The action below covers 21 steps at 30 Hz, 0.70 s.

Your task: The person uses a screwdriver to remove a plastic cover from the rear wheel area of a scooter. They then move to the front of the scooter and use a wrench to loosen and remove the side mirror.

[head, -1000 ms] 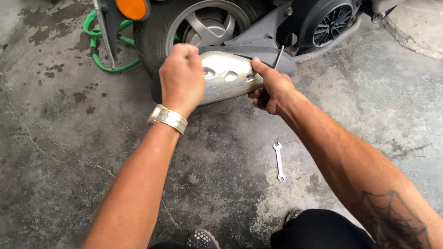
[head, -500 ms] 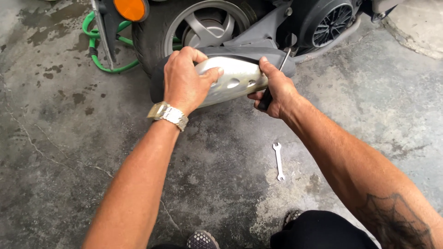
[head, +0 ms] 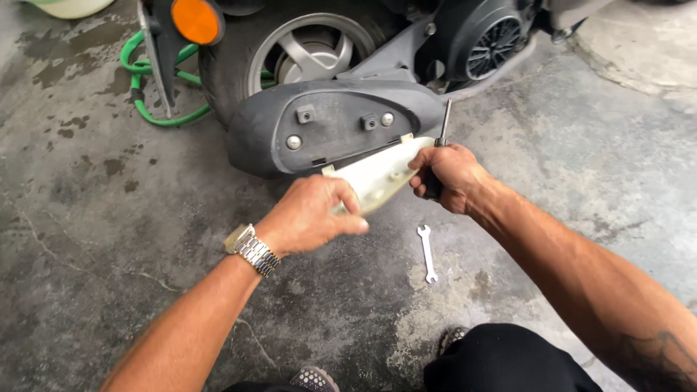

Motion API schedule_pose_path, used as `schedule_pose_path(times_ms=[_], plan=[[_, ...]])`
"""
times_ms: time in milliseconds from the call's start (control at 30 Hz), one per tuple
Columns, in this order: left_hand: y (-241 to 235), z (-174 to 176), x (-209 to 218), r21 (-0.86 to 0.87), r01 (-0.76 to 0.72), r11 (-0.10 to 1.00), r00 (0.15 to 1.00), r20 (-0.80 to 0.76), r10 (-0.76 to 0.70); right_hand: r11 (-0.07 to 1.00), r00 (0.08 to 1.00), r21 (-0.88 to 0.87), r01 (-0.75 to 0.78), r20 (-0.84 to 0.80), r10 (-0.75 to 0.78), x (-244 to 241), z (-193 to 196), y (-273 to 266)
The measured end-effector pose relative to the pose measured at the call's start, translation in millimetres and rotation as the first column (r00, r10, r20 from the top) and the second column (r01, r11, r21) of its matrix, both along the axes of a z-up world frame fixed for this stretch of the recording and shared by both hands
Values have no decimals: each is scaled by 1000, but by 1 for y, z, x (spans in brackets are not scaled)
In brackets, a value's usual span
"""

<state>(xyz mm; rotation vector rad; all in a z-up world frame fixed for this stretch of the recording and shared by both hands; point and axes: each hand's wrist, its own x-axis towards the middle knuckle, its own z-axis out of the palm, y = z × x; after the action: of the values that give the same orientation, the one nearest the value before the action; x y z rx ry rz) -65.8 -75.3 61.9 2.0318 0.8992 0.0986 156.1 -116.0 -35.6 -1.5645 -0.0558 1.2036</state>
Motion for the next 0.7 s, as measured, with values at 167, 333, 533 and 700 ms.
schedule_pose_path(times_ms=[167, 333, 533, 700], plan=[[-9, -6, 23, -313, -61, 948, 996, 37, 76, 995, 994, 79, -65, 96, 58, -5, 45, -43], [1, -35, 48, -84, 158, 984, 986, -32, -161, 992, 989, 119, 31, 137, -47, 0, 48, -62], [-18, -40, 59, 262, 421, 868, 906, -90, -413, 978, 983, 158, 137, 97, -153, 10, 51, -87], [-17, -40, 72, 431, 438, 789, 879, -24, -475, 955, 963, 184, 234, 94, -254, 14, 53, -103]])
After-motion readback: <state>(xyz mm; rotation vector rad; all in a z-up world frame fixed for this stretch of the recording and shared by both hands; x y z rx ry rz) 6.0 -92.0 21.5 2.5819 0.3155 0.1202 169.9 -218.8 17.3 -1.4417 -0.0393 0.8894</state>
